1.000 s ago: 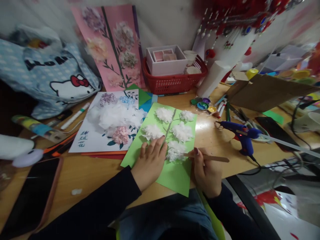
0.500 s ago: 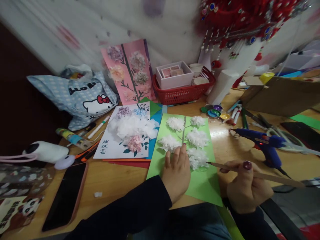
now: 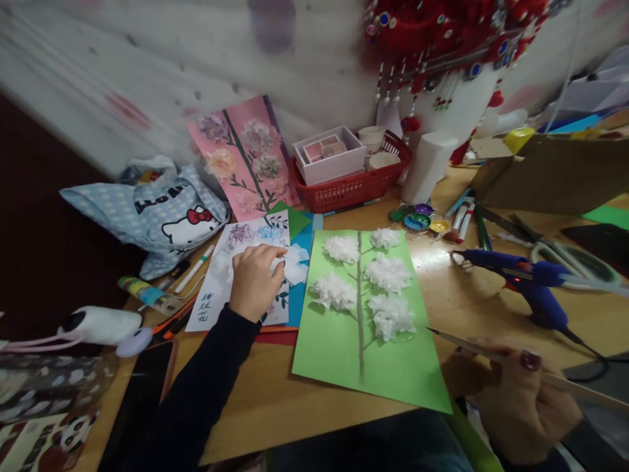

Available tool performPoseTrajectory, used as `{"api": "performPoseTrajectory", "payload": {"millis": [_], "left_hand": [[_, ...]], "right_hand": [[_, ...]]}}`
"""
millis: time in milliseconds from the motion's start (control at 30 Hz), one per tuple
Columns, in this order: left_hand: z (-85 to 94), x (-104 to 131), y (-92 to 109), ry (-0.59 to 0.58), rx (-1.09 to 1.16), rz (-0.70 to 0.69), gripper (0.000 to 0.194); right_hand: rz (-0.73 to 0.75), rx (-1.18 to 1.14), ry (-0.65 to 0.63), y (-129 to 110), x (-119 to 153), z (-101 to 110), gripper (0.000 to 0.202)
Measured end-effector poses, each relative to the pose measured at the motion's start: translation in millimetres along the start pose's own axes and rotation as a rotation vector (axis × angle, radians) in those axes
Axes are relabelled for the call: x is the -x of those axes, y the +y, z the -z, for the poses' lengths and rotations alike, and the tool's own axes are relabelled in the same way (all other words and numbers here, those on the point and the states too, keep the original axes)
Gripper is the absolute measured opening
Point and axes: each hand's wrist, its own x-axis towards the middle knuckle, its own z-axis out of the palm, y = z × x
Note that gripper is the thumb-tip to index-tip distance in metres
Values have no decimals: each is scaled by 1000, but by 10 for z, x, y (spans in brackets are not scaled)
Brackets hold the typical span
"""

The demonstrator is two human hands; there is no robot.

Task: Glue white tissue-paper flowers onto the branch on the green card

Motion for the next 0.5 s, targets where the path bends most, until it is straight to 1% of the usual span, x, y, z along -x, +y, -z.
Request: {"api": "performPoseTrajectory", "payload": {"millis": [33, 100, 200, 267, 400, 467, 500], "left_hand": [[-50, -52, -53, -8, -13, -14, 23], [-162, -129, -95, -43, -33, -42, 24], [-296, -196, -84, -89, -57, -50, 30], [-338, -220, -88, -85, -71, -36, 32], [-311, -251, -162, 0, -52, 7, 32], [-256, -270, -201, 41, 34, 38, 33], [-222, -279, -212, 58, 102, 56, 33]], "right_hand": [[-6, -10, 37, 4, 0, -10, 42], [4, -19, 72, 17, -3, -41, 41], [16, -49, 130, 35, 5, -90, 37], [22, -87, 139, 40, 21, -107, 34], [32, -81, 129, 83, 48, -83, 34], [46, -65, 133, 135, 57, -48, 34], [45, -49, 111, 164, 62, -30, 35]]}}
